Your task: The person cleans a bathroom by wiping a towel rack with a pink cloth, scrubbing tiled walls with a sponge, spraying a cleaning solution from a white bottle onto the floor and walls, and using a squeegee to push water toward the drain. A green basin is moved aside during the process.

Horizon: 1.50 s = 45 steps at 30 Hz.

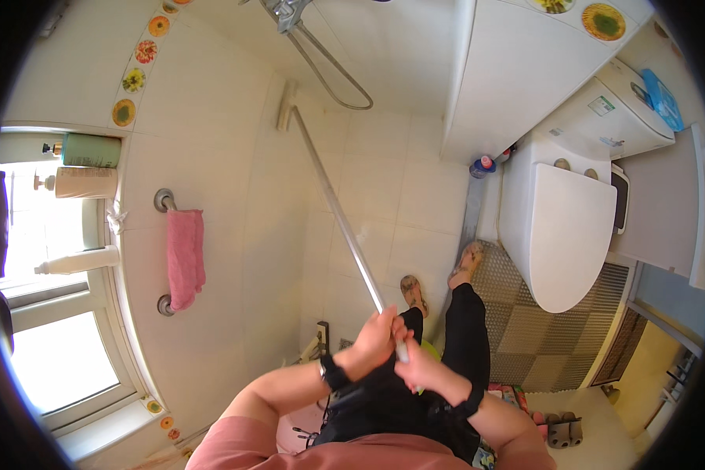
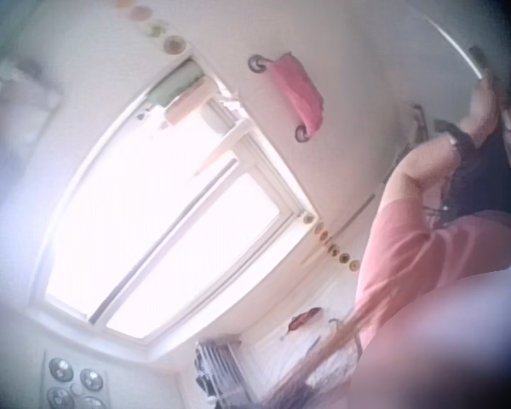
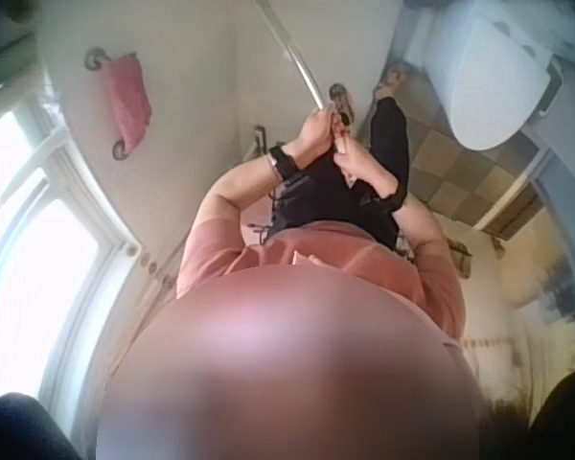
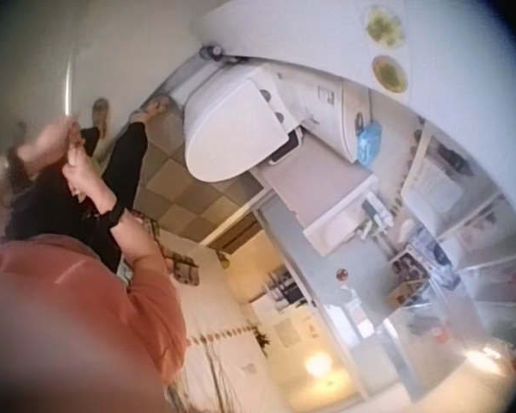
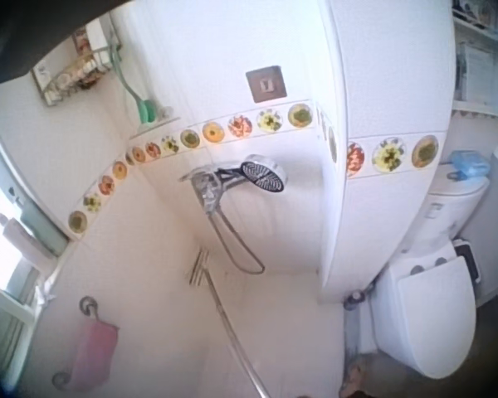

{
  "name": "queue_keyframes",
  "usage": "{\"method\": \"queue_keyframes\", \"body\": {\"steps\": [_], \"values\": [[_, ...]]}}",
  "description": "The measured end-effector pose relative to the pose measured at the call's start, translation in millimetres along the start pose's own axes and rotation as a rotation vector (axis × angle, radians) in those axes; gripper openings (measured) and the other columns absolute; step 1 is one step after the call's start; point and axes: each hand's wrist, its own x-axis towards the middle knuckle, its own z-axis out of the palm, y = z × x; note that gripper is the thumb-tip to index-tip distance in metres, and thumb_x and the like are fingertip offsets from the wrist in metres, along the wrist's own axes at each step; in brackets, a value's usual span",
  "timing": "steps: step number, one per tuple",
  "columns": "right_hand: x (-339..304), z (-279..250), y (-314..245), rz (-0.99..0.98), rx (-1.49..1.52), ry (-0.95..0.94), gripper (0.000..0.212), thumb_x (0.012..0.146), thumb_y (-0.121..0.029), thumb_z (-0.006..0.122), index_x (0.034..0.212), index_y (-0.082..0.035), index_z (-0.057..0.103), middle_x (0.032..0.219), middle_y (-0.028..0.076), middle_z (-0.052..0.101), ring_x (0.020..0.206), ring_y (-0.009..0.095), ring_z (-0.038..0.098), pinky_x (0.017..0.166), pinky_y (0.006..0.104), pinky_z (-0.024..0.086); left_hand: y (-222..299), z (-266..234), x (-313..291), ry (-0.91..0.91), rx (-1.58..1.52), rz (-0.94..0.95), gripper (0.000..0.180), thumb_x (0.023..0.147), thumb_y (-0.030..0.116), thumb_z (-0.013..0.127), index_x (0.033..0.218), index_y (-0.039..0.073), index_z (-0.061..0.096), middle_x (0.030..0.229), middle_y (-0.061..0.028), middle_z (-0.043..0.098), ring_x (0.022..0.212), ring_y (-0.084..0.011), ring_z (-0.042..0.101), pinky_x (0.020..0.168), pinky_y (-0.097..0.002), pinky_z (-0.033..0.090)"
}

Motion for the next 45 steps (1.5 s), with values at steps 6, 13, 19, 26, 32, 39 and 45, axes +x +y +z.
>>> {"method": "queue_keyframes", "body": {"steps": [6, 13, 19, 26, 32, 39, 45], "values": [[11.7, -28.3, -16.3, -0.188, 0.220, -0.050, 0.036, 0.079, -0.003, 0.050, 0.110, 0.001, 0.032, 0.059, 0.007, 0.049, 0.037, 0.016, 0.050, 0.034, 0.0317, 0.042, 31.6, 16.8, 17.3, -0.124, -0.041, 0.090, 0.020, 0.096, 0.019, 0.044, 0.080, 0.008, 0.037, 0.063, -0.0024, 0.037, 0.058, -0.0175, 0.038, 0.073, -0.0407, 0.045], [52.5, -19.3, -2.7, -0.074, 0.145, -0.057, 0.059, 0.080, -0.003, 0.049, 0.129, 0.001, 0.018, 0.060, 0.007, 0.049, 0.041, 0.017, 0.051, 0.036, 0.0316, 0.044, 27.0, -24.1, 55.1, -0.052, 0.068, 0.022, 0.018, 0.097, 0.018, 0.041, 0.083, 0.006, 0.041, 0.070, -0.0063, 0.044, 0.065, -0.0208, 0.045, 0.082, -0.0464, 0.045], [116.3, -56.8, -41.9, -0.203, 0.226, -0.067, 0.075, 0.079, -0.005, 0.048, 0.140, -0.002, 0.003, 0.062, 0.005, 0.049, 0.043, 0.015, 0.049, 0.037, 0.0315, 0.044, 80.1, -11.6, 117.4, -0.042, 0.104, 0.119, 0.021, 0.096, 0.017, 0.043, 0.078, 0.004, 0.044, 0.063, -0.0061, 0.045, 0.061, -0.0210, 0.045, 0.079, -0.0424, 0.047], [88.3, -31.1, -28.1, -0.072, 0.149, -0.079, 0.070, 0.081, -0.006, 0.048, 0.131, 0.010, 0.003, 0.061, 0.011, 0.052, 0.042, 0.019, 0.053, 0.036, 0.0324, 0.044, 61.2, -39.9, 92.2, -0.183, 0.124, 0.031, 0.014, 0.095, 0.015, 0.043, 0.091, 0.002, 0.043, 0.072, -0.0084, 0.049, 0.065, -0.0219, 0.048, 0.076, -0.0413, 0.046], [186.8, -30.6, -15.3, -0.046, 0.065, 0.042, 0.046, 0.079, -0.006, 0.050, 0.116, 0.009, 0.028, 0.063, 0.012, 0.054, 0.045, 0.023, 0.057, 0.035, 0.0353, 0.044, 79.6, -85.5, 180.5, 0.023, 0.374, 0.069, 0.016, 0.094, 0.018, 0.046, 0.096, 0.003, 0.042, 0.072, -0.0090, 0.049, 0.061, -0.0218, 0.050, 0.060, -0.0383, 0.046], [169.6, 22.3, -6.7, 0.039, -0.027, 0.048, 0.050, 0.079, -0.008, 0.050, 0.117, 0.015, 0.025, 0.066, 0.016, 0.057, 0.046, 0.026, 0.058, 0.039, 0.0375, 0.046, 53.9, -119.1, 140.9, 0.151, 0.499, 0.022, 0.021, 0.092, 0.022, 0.046, 0.091, 0.001, 0.044, 0.067, -0.0086, 0.050, 0.053, -0.0201, 0.051, 0.046, -0.0331, 0.041], [177.1, -5.5, -22.9, 0.015, 0.002, 0.057, 0.047, 0.080, -0.006, 0.049, 0.117, 0.013, 0.026, 0.065, 0.012, 0.054, 0.046, 0.023, 0.058, 0.036, 0.0352, 0.047, 72.5, -87.7, 153.7, 0.127, 0.582, 0.038, 0.028, 0.092, 0.025, 0.044, 0.078, 0.001, 0.048, 0.060, -0.0067, 0.051, 0.047, -0.0183, 0.050, 0.038, -0.0313, 0.033]]}}
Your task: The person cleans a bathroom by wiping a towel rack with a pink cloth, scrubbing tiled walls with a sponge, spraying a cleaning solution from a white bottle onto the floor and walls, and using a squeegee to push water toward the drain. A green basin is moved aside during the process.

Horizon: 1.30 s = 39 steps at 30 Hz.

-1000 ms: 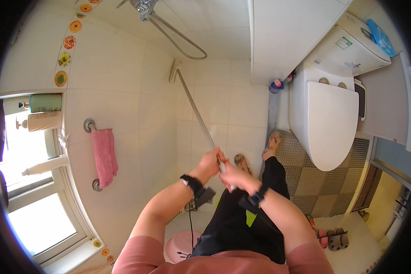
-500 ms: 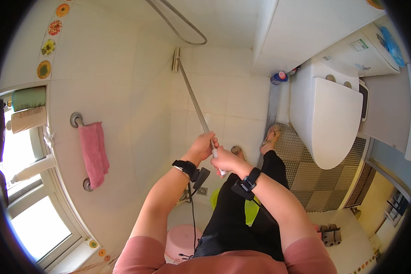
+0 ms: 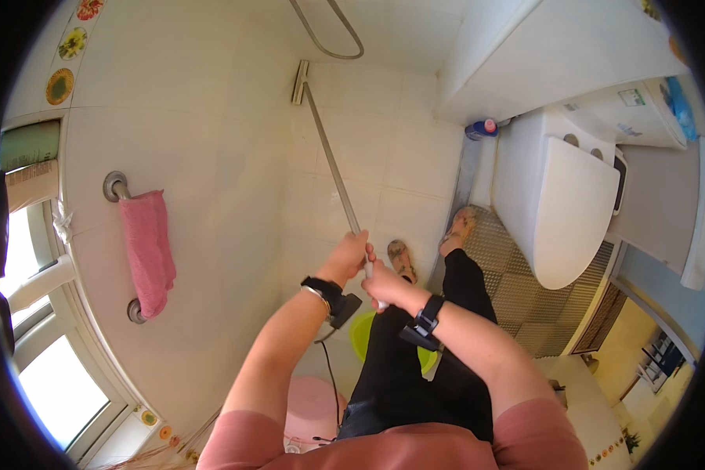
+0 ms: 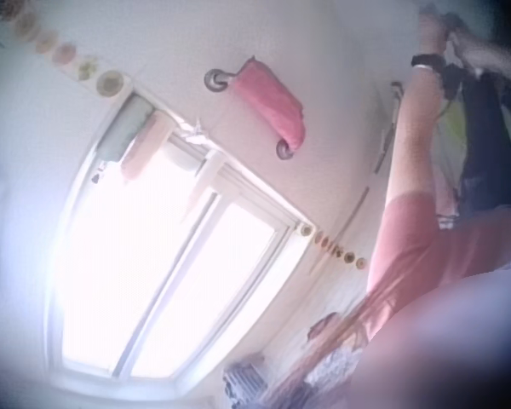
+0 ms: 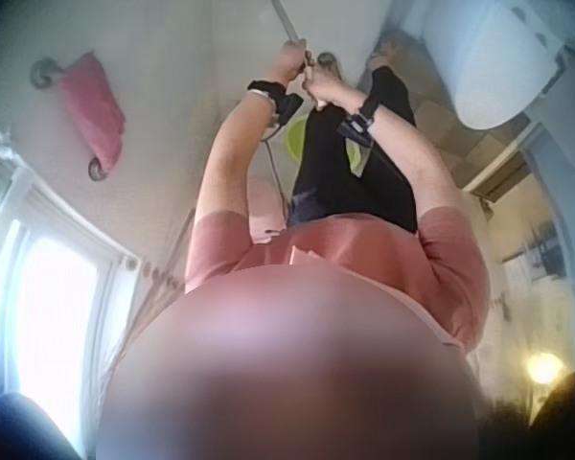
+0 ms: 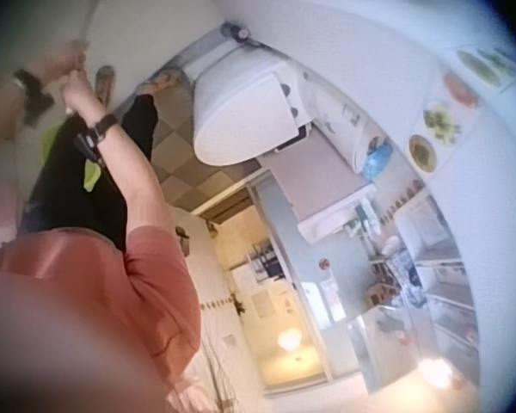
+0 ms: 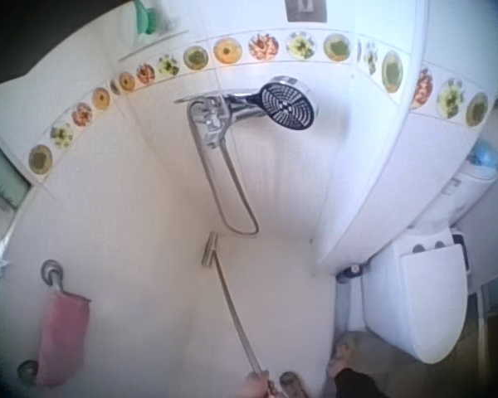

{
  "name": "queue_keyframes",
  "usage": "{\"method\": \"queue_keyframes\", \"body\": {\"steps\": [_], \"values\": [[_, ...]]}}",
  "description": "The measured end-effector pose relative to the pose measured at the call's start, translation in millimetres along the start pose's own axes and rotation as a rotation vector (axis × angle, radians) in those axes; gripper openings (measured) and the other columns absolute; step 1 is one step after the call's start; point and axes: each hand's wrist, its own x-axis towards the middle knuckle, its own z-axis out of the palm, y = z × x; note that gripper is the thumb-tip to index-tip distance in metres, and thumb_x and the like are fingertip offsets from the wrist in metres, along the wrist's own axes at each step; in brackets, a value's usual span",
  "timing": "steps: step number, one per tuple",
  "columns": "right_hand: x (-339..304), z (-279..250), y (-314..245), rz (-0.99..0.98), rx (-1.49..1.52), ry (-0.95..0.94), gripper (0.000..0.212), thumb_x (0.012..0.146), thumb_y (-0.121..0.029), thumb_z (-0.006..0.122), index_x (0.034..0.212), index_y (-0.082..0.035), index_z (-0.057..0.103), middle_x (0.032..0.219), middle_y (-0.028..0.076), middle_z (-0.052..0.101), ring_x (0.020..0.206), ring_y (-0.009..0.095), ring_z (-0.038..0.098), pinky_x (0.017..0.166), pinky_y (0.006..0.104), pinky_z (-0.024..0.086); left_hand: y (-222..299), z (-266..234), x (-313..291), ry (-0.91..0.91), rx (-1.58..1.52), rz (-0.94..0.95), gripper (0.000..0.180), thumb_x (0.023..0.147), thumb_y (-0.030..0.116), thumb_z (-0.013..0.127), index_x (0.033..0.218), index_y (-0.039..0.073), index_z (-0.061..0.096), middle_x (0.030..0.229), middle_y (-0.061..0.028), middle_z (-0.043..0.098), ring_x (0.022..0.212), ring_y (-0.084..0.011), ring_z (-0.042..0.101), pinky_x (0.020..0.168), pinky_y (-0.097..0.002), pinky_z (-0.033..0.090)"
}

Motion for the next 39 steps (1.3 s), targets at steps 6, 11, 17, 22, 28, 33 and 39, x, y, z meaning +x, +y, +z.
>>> {"method": "queue_keyframes", "body": {"steps": [6, 11, 17, 22, 28, 33, 39], "values": [[-8.8, 0.8, 2.2, 0.048, 0.025, -0.080, 0.055, 0.079, -0.006, 0.048, 0.123, 0.014, 0.020, 0.065, 0.014, 0.056, 0.041, 0.023, 0.055, 0.036, 0.0363, 0.046, 6.4, 3.4, -11.4, -0.029, -0.015, 0.005, 0.030, 0.091, 0.025, 0.043, 0.077, 0.000, 0.048, 0.059, -0.0066, 0.050, 0.046, -0.0191, 0.050, 0.039, -0.0325, 0.037], [-6.0, -9.6, -1.9, 0.067, 0.042, -0.007, 0.043, 0.081, -0.008, 0.050, 0.116, 0.008, 0.030, 0.062, 0.010, 0.051, 0.042, 0.021, 0.054, 0.037, 0.0350, 0.047, 7.6, 10.2, 3.2, 0.022, 0.174, 0.097, 0.036, 0.092, 0.028, 0.043, 0.068, 0.001, 0.049, 0.057, -0.0080, 0.051, 0.045, -0.0191, 0.050, 0.039, -0.0320, 0.035], [-5.3, -17.8, 13.6, 0.030, 0.065, -0.124, 0.056, 0.080, -0.006, 0.049, 0.127, 0.008, 0.022, 0.061, 0.009, 0.051, 0.042, 0.020, 0.053, 0.036, 0.0354, 0.046, -5.5, 16.5, 12.1, 0.036, 0.093, 0.019, 0.034, 0.092, 0.029, 0.041, 0.071, 0.003, 0.051, 0.057, -0.0077, 0.052, 0.044, -0.0183, 0.049, 0.037, -0.0304, 0.031], [-10.4, -25.5, 10.6, 0.153, 0.005, 0.035, 0.048, 0.080, -0.006, 0.049, 0.120, 0.008, 0.027, 0.063, 0.011, 0.052, 0.042, 0.020, 0.053, 0.035, 0.0357, 0.047, 4.7, 31.6, 11.5, 0.031, 0.144, -0.009, 0.033, 0.091, 0.029, 0.040, 0.075, 0.003, 0.052, 0.056, -0.0069, 0.052, 0.042, -0.0176, 0.048, 0.036, -0.0320, 0.032], [-17.7, -39.4, -18.5, 0.077, -0.068, 0.064, 0.039, 0.082, -0.006, 0.049, 0.116, 0.008, 0.037, 0.064, 0.012, 0.055, 0.048, 0.024, 0.060, 0.034, 0.0363, 0.046, 25.8, 30.1, 17.2, -0.114, -0.117, -0.050, 0.022, 0.093, 0.025, 0.045, 0.090, 0.003, 0.045, 0.065, -0.0081, 0.051, 0.053, -0.0214, 0.052, 0.047, -0.0354, 0.041], [-44.3, -78.9, 8.7, -0.146, -0.634, 0.488, 0.037, 0.086, -0.017, 0.047, 0.117, 0.004, 0.043, 0.088, 0.026, 0.061, 0.052, 0.026, 0.062, 0.048, 0.0364, 0.051, 29.6, 80.3, 32.9, -0.323, -0.642, -0.117, 0.020, 0.094, 0.025, 0.046, 0.095, 0.005, 0.041, 0.070, -0.0100, 0.049, 0.065, -0.0249, 0.052, 0.064, -0.0400, 0.048], [-128.4, -94.4, 4.9, -0.179, 0.343, 0.302, 0.053, 0.086, -0.011, 0.045, 0.138, -0.016, 0.035, 0.069, 0.009, 0.054, 0.040, 0.014, 0.048, 0.036, 0.0275, 0.036, 39.2, 135.7, -9.8, -0.347, -0.680, 0.088, 0.015, 0.094, 0.018, 0.041, 0.100, 0.006, 0.034, 0.074, -0.0107, 0.047, 0.054, -0.0227, 0.047, 0.058, -0.0434, 0.051]]}}
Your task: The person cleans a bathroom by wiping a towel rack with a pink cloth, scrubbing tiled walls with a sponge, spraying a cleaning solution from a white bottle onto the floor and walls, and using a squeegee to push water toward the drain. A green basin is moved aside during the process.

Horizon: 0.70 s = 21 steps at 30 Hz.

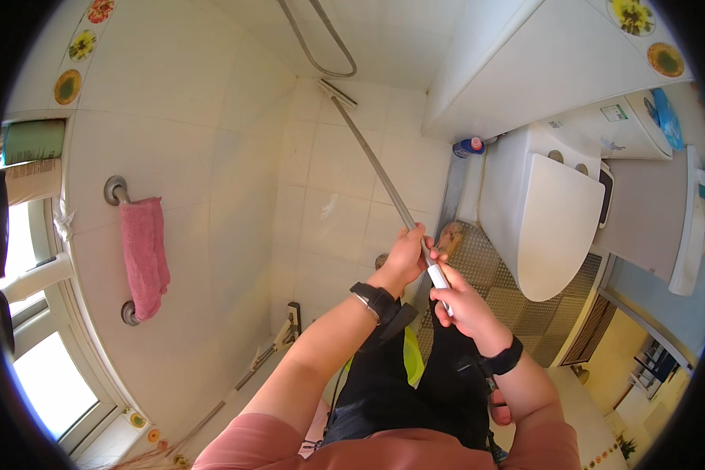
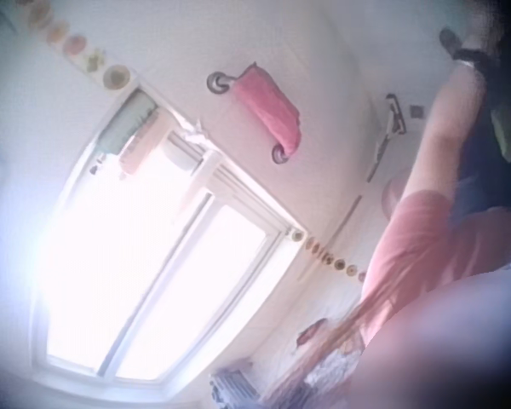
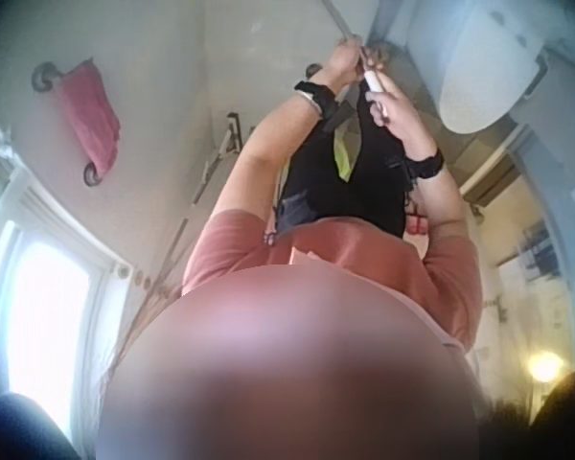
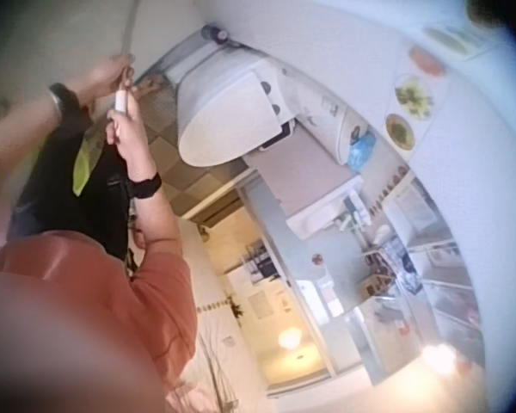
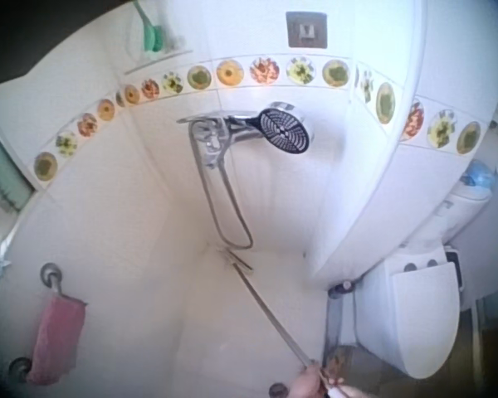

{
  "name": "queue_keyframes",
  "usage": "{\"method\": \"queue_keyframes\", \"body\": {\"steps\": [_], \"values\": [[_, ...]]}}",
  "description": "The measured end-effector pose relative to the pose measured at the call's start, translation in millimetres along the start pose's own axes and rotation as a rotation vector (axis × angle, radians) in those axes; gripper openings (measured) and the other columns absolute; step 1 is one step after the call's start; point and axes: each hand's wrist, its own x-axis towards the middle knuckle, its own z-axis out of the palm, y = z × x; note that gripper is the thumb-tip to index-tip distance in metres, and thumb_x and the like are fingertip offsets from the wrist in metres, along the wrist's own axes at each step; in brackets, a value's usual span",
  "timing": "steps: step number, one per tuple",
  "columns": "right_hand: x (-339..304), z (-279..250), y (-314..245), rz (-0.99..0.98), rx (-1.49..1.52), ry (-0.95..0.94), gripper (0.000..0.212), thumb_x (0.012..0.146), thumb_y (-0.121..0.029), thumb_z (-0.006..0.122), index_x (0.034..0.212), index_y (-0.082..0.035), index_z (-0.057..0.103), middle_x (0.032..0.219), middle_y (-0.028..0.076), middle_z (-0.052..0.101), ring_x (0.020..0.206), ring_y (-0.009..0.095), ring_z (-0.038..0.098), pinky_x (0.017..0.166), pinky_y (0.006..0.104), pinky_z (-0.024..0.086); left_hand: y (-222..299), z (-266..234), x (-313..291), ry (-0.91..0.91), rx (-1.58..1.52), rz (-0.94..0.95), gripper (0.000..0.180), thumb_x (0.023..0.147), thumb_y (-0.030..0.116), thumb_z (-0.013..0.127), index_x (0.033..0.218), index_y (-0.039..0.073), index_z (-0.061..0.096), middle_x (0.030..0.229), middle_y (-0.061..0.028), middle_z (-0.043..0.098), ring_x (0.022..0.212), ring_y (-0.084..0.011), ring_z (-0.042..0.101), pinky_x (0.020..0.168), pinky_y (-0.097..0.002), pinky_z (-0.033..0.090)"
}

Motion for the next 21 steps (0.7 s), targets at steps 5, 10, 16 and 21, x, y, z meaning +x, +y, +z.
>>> {"method": "queue_keyframes", "body": {"steps": [5, 10, 16, 21], "values": [[50.9, 29.2, -62.3, -0.065, -0.174, -0.028, 0.057, 0.086, -0.005, 0.045, 0.141, -0.015, 0.034, 0.063, -0.001, 0.042, 0.037, 0.006, 0.032, 0.033, 0.0196, 0.024, 72.7, 14.8, 30.2, 0.011, -0.106, 0.065, 0.018, 0.094, 0.023, 0.040, 0.096, 0.005, 0.036, 0.060, -0.0058, 0.040, 0.049, -0.0200, 0.042, 0.055, -0.0428, 0.046], [35.9, 25.1, -50.3, -0.001, -0.080, 0.045, 0.057, 0.086, -0.006, 0.046, 0.141, -0.013, 0.032, 0.066, 0.001, 0.046, 0.041, 0.005, 0.034, 0.035, 0.0201, 0.026, 55.1, 22.4, 24.3, 0.029, -0.042, -0.060, 0.018, 0.094, 0.023, 0.040, 0.098, 0.006, 0.035, 0.058, -0.0046, 0.037, 0.046, -0.0195, 0.038, 0.058, -0.0441, 0.046], [65.4, 30.3, -35.0, -0.344, -0.862, 0.185, 0.053, 0.085, -0.008, 0.048, 0.137, -0.005, 0.038, 0.102, 0.013, 0.063, 0.073, 0.023, 0.062, 0.063, 0.0371, 0.048, 70.7, 1.3, 38.9, 0.107, -0.052, 0.069, 0.026, 0.095, 0.031, 0.040, 0.097, 0.005, 0.035, 0.060, -0.0062, 0.041, 0.045, -0.0191, 0.041, 0.054, -0.0438, 0.049], [70.5, 14.4, -4.3, -0.576, -0.802, 0.200, 0.052, 0.087, -0.009, 0.047, 0.138, -0.010, 0.037, 0.093, 0.013, 0.063, 0.071, 0.025, 0.062, 0.066, 0.0370, 0.048, 49.4, -11.8, 41.6, 0.054, -0.107, 0.023, 0.023, 0.095, 0.028, 0.040, 0.098, 0.005, 0.035, 0.061, -0.0064, 0.043, 0.046, -0.0197, 0.044, 0.054, -0.0426, 0.050]]}}
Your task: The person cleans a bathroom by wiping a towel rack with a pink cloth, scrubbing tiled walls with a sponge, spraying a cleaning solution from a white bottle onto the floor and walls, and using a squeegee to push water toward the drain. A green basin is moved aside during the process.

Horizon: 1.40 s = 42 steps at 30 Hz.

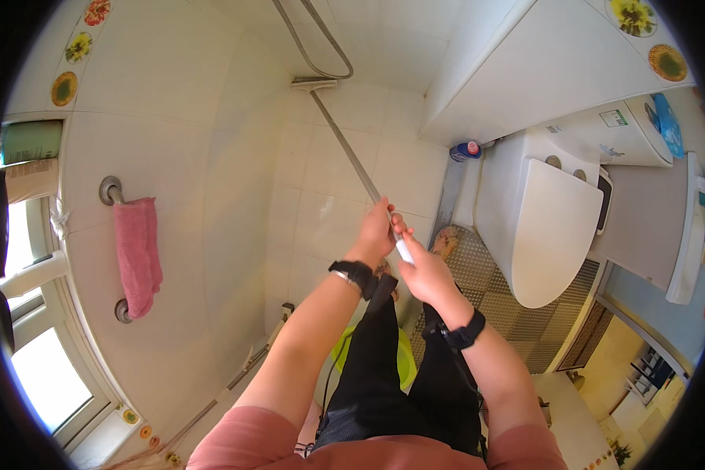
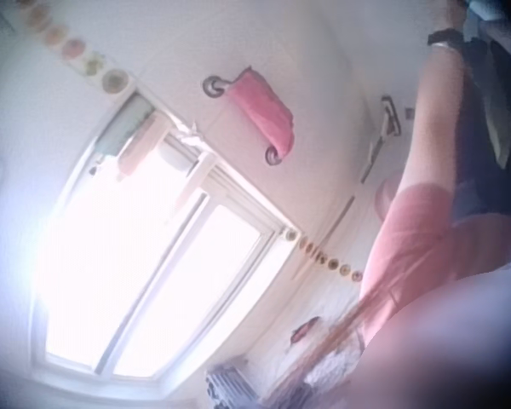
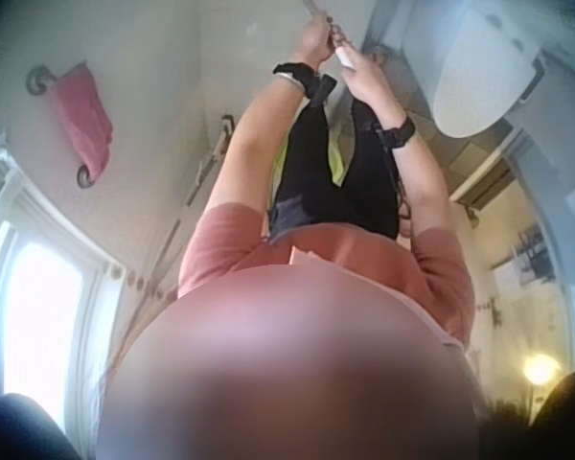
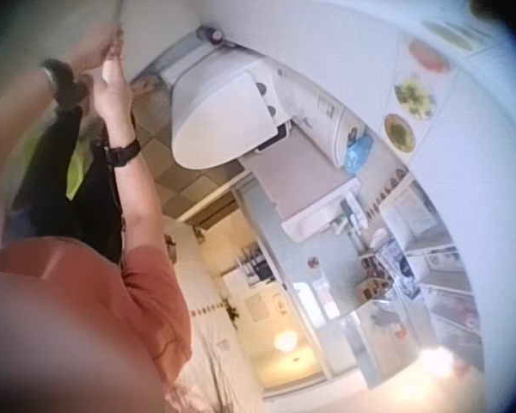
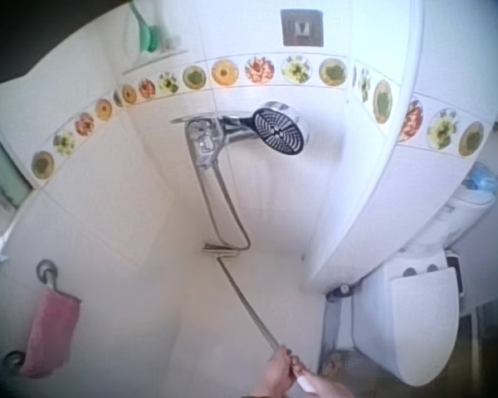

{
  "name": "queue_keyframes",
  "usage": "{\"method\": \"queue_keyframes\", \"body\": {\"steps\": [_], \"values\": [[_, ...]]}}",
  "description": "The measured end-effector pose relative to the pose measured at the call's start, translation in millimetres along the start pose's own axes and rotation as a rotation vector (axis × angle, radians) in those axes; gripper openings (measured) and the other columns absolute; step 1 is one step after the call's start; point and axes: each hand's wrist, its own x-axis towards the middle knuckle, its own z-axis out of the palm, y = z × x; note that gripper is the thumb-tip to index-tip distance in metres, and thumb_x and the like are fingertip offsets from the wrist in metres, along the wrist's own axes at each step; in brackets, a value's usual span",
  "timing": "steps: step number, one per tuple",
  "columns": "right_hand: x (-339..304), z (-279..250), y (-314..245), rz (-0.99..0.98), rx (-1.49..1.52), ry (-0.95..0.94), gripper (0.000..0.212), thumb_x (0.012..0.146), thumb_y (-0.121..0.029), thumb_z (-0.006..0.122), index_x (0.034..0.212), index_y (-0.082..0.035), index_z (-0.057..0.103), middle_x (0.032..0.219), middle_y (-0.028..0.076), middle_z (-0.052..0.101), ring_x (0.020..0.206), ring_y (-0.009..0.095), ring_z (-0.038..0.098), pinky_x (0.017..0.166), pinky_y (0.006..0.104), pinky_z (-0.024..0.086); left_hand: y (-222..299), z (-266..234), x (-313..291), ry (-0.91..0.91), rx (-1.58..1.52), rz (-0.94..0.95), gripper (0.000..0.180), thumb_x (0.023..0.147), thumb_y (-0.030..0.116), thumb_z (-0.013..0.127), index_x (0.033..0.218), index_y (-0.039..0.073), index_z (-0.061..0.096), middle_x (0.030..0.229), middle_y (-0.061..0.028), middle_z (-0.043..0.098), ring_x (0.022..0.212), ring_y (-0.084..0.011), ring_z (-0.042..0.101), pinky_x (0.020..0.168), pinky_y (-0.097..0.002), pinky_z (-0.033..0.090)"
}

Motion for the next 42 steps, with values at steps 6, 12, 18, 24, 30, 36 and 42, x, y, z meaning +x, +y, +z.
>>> {"method": "queue_keyframes", "body": {"steps": [6, 12, 18, 24, 30, 36, 42], "values": [[-68.8, 1.5, 15.6, 0.482, 1.176, -0.393, 0.062, 0.089, -0.007, 0.045, 0.146, -0.014, 0.020, 0.065, 0.000, 0.041, 0.040, 0.007, 0.035, 0.037, 0.0206, 0.028, -39.7, -29.2, -48.2, 0.041, 0.608, 0.178, 0.021, 0.093, 0.023, 0.043, 0.099, 0.003, 0.037, 0.069, -0.0082, 0.054, 0.054, -0.0198, 0.059, 0.045, -0.0301, 0.044], [-102.9, 13.1, 5.5, 0.097, 0.368, -0.066, 0.061, 0.085, -0.009, 0.052, 0.142, -0.013, 0.030, 0.070, 0.008, 0.054, 0.047, 0.016, 0.051, 0.044, 0.0304, 0.040, -59.2, -34.0, -87.4, -0.105, 0.498, 0.095, 0.024, 0.093, 0.020, 0.043, 0.107, 0.002, 0.034, 0.076, -0.0096, 0.055, 0.062, -0.0219, 0.061, 0.054, -0.0322, 0.049], [-103.6, -15.2, -28.9, -0.040, -0.629, 0.138, 0.059, 0.075, -0.013, 0.065, 0.132, -0.016, 0.048, 0.070, 0.007, 0.057, 0.058, 0.027, 0.057, 0.050, 0.0386, 0.045, -43.1, -0.5, -81.7, -0.121, 0.183, 0.012, 0.023, 0.093, 0.020, 0.045, 0.108, 0.007, 0.032, 0.074, -0.0074, 0.049, 0.059, -0.0220, 0.055, 0.060, -0.0385, 0.050], [-60.1, -37.5, -60.4, 0.693, 0.854, -0.116, 0.061, 0.083, -0.009, 0.056, 0.139, -0.011, 0.033, 0.072, 0.004, 0.054, 0.053, 0.018, 0.055, 0.046, 0.0323, 0.043, -14.2, 10.3, -74.1, -0.065, -0.023, 0.094, 0.011, 0.094, 0.019, 0.044, 0.092, 0.011, 0.036, 0.064, -0.0025, 0.041, 0.049, -0.0168, 0.042, 0.054, -0.0367, 0.046], [-13.4, -23.3, -81.2, 0.563, 1.139, -0.339, 0.044, 0.086, -0.007, 0.048, 0.129, -0.008, 0.039, 0.065, -0.002, 0.043, 0.039, 0.004, 0.031, 0.037, 0.0193, 0.025, 44.0, 10.9, -48.2, -0.185, 0.003, 0.117, 0.018, 0.092, 0.016, 0.042, 0.076, 0.011, 0.036, 0.057, 0.0014, 0.036, 0.046, -0.0133, 0.037, 0.050, -0.0342, 0.042], [-0.9, -5.3, -82.7, 0.553, 1.055, -0.303, 0.045, 0.085, -0.007, 0.051, 0.129, -0.006, 0.039, 0.064, -0.003, 0.042, 0.042, 0.005, 0.033, 0.038, 0.0185, 0.026, 56.1, 10.0, -52.8, -0.023, 0.167, 0.271, 0.016, 0.087, 0.011, 0.043, 0.075, 0.009, 0.034, 0.056, -0.0003, 0.036, 0.044, -0.0125, 0.035, 0.043, -0.0324, 0.039], [-44.2, 48.6, -43.8, 0.454, 1.000, -0.340, 0.058, 0.083, -0.003, 0.048, 0.138, -0.008, 0.032, 0.066, -0.002, 0.044, 0.047, 0.006, 0.038, 0.041, 0.0203, 0.030, 23.7, -42.3, -57.8, 0.040, 0.308, 0.246, 0.013, 0.090, 0.016, 0.041, 0.085, 0.006, 0.034, 0.057, -0.0029, 0.038, 0.039, -0.0139, 0.039, 0.037, -0.0338, 0.039]]}}
